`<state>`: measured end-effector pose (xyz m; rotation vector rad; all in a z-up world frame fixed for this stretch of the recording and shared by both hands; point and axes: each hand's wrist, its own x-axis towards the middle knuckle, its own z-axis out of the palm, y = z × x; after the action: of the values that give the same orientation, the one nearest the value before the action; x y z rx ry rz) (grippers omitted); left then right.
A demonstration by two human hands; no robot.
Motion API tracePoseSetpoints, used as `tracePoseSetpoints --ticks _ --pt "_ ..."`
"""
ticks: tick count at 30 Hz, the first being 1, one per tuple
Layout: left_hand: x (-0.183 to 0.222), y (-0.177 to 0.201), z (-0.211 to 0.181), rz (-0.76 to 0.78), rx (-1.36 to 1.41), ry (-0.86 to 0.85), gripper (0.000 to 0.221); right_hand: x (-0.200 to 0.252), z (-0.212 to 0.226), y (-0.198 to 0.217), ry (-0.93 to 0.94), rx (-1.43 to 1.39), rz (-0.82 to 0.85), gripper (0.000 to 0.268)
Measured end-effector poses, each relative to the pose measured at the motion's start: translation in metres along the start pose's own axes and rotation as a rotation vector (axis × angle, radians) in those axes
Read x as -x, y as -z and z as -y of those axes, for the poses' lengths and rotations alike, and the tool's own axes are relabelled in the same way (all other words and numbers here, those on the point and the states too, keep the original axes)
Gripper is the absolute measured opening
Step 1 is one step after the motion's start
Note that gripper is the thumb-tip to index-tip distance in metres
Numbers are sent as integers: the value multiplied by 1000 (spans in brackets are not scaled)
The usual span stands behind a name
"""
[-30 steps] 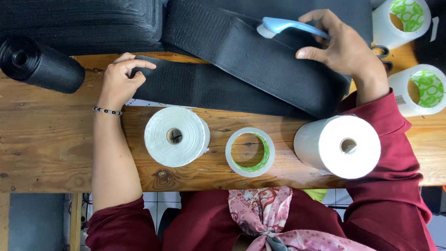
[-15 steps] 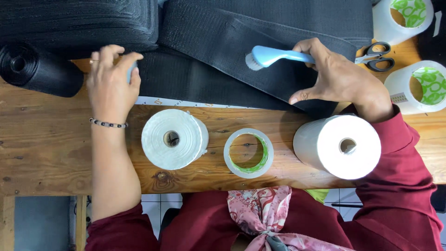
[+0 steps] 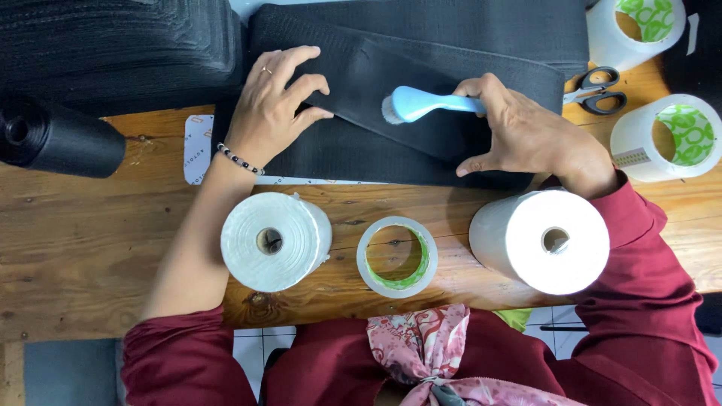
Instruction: Applying adhesive to a material strip and folding it to assemble a component.
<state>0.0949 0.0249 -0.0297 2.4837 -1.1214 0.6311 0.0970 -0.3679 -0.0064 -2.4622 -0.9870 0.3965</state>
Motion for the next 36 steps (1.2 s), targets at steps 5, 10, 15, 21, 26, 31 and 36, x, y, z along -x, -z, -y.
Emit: tracePoseSetpoints --ticks 5,10,15,21,26,31,36 --pt "-4 -18 5 -100 -30 92 32 -2 -16 -6 70 220 -90 94" --pt "1 -18 8 -43 -11 92 37 4 -17 -3 34 440 -144 94" --pt "2 -21 10 -84 1 72 31 5 -14 -5 60 617 -215 95" --pt "4 -28 10 -115 36 100 31 18 3 12 -11 646 -237 83" --pt "4 -32 11 -189 79 122 21 34 12 29 -42 841 -445 42" --pt "2 -30 10 -274 93 125 23 40 5 34 27 770 -566 48" --pt "1 -32 11 -280 75 120 25 25 -42 21 33 834 -665 29"
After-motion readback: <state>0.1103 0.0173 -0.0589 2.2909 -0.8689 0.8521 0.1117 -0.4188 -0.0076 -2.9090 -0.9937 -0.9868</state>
